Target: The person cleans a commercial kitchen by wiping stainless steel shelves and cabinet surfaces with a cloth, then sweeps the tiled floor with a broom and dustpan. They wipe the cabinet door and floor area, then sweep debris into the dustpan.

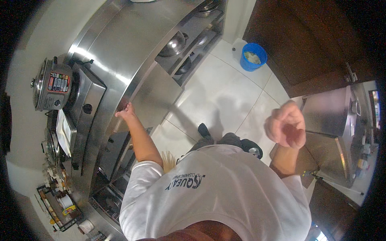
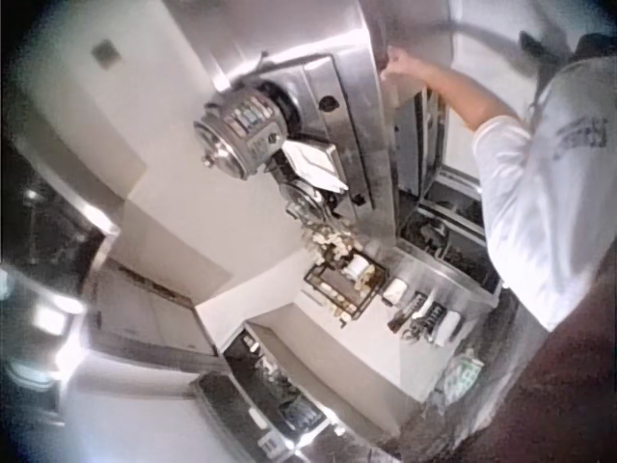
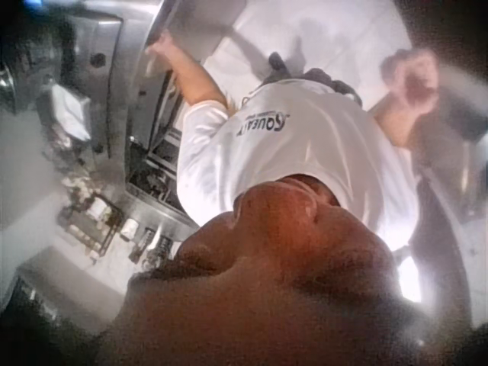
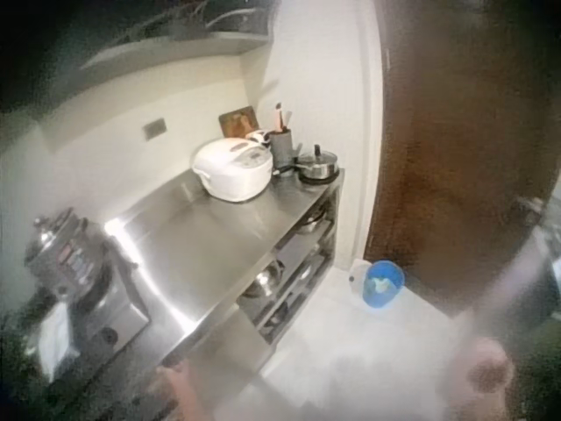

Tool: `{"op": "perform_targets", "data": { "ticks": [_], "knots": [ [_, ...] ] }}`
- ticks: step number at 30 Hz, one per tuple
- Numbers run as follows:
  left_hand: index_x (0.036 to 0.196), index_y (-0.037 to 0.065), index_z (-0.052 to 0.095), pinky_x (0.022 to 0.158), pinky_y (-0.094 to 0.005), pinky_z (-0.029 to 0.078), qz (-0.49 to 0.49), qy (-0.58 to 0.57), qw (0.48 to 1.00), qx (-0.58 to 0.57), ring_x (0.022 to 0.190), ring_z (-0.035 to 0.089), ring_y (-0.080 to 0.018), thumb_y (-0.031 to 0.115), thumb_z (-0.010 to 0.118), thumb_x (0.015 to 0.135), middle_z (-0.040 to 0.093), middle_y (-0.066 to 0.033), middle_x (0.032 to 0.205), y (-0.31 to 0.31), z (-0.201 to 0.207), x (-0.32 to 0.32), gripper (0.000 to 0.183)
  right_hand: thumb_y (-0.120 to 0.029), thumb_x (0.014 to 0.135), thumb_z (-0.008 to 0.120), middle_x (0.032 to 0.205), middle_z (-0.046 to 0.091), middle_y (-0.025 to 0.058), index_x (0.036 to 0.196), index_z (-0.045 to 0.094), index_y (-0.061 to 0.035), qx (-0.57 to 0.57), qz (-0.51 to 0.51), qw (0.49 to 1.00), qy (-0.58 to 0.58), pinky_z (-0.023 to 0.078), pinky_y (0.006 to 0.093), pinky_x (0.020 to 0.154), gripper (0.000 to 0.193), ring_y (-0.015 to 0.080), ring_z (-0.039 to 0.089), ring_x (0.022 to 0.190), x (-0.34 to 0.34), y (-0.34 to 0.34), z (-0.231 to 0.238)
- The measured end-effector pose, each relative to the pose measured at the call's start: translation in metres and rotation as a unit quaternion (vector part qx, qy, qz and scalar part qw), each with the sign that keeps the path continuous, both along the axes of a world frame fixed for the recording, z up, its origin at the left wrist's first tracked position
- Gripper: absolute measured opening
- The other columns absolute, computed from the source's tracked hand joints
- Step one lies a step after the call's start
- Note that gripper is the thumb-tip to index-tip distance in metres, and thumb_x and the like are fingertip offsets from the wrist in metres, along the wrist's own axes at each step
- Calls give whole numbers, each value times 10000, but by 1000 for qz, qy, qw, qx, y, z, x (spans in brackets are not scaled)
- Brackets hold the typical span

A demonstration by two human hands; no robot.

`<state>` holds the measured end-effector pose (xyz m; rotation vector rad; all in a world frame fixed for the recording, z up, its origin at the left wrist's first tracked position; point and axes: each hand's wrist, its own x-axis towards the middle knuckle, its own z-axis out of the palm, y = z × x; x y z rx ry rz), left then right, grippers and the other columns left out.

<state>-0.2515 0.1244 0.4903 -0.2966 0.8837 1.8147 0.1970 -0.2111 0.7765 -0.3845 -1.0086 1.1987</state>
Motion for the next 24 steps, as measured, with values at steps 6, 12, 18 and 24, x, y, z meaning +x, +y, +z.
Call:
{"op": "perform_targets", "data": {
  "ticks": [6, 12, 18, 24],
  "knots": [
    [1016, -56, 397, 677, -375, 467, 71, -1, 997, -28, 819, 496, -262, 646, 381, 697, 482, -162, 940, -3, 11, 22, 772, -393, 803, 485, 608, 411, 35, 969, 386, -2, -5, -60, 998, 5, 308, 199, 400, 436, 87, 369, 457, 44, 1, 1],
    [991, -75, 395, 593, -348, 519, 66, 80, 992, -74, 703, 554, -275, 509, 286, 819, 521, -182, 881, -45, 15, 65, 618, -382, 792, 512, 614, 408, 30, 921, 388, -30, 1, -27, 1000, -5, 299, 200, 402, 394, 96, 363, 461, 74, 22, 11],
    [1037, -56, 355, 617, -308, 519, 116, 87, 986, -81, 724, 563, -272, 448, 236, 857, 537, -187, 848, -83, 16, 105, 548, -373, 800, 502, 610, 396, 25, 921, 390, -28, -21, 16, 999, -17, 304, 204, 408, 383, 94, 356, 475, 82, 52, 10],
    [1119, -33, 247, 707, -303, 485, 146, 61, 985, -61, 786, 526, -255, 403, 299, 862, 459, -185, 960, -103, 1, 125, 508, -370, 794, 512, 616, 405, 33, 916, 403, -25, -33, 49, 998, -38, 299, 175, 379, 382, 83, 356, 463, 70, 79, 10]
  ]
}}
